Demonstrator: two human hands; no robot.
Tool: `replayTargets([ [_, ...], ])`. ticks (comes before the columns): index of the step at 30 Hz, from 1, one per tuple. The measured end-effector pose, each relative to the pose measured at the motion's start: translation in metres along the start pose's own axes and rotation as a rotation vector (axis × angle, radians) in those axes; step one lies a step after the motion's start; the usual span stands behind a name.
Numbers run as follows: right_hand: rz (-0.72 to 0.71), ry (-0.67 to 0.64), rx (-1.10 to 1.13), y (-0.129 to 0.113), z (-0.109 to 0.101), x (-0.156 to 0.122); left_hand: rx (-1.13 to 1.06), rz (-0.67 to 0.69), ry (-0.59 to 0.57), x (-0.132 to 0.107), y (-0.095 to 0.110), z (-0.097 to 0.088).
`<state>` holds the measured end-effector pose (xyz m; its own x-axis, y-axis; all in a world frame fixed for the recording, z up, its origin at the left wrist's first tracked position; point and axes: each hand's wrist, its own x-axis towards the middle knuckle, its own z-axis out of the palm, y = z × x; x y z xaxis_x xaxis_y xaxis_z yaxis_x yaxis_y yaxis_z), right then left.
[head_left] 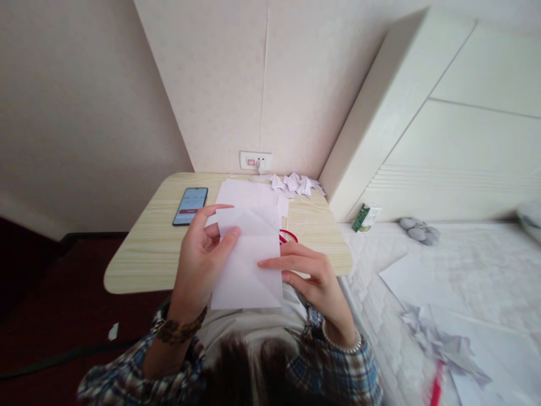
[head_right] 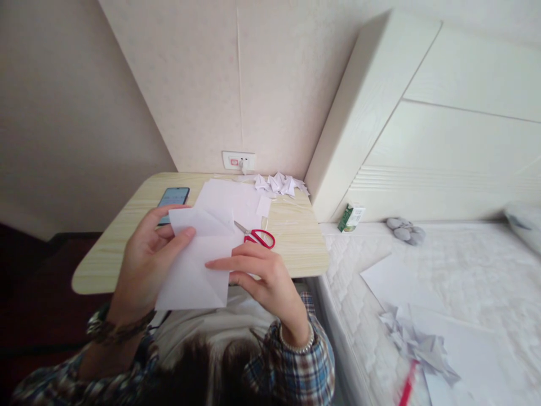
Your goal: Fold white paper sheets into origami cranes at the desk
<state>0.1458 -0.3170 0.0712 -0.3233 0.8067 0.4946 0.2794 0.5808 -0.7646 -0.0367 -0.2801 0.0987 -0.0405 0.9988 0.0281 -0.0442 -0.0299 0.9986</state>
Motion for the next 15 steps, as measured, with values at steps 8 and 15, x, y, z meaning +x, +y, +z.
replayTargets([
  [8,0.039,-0.102,0.106,0.004,0.007,0.002,-0.021,0.101,-0.061,0.001,-0.005,-0.003],
  [15,0.054,0.037,0.062,0.003,0.013,0.004,-0.036,0.265,0.029,0.003,-0.012,-0.006],
])
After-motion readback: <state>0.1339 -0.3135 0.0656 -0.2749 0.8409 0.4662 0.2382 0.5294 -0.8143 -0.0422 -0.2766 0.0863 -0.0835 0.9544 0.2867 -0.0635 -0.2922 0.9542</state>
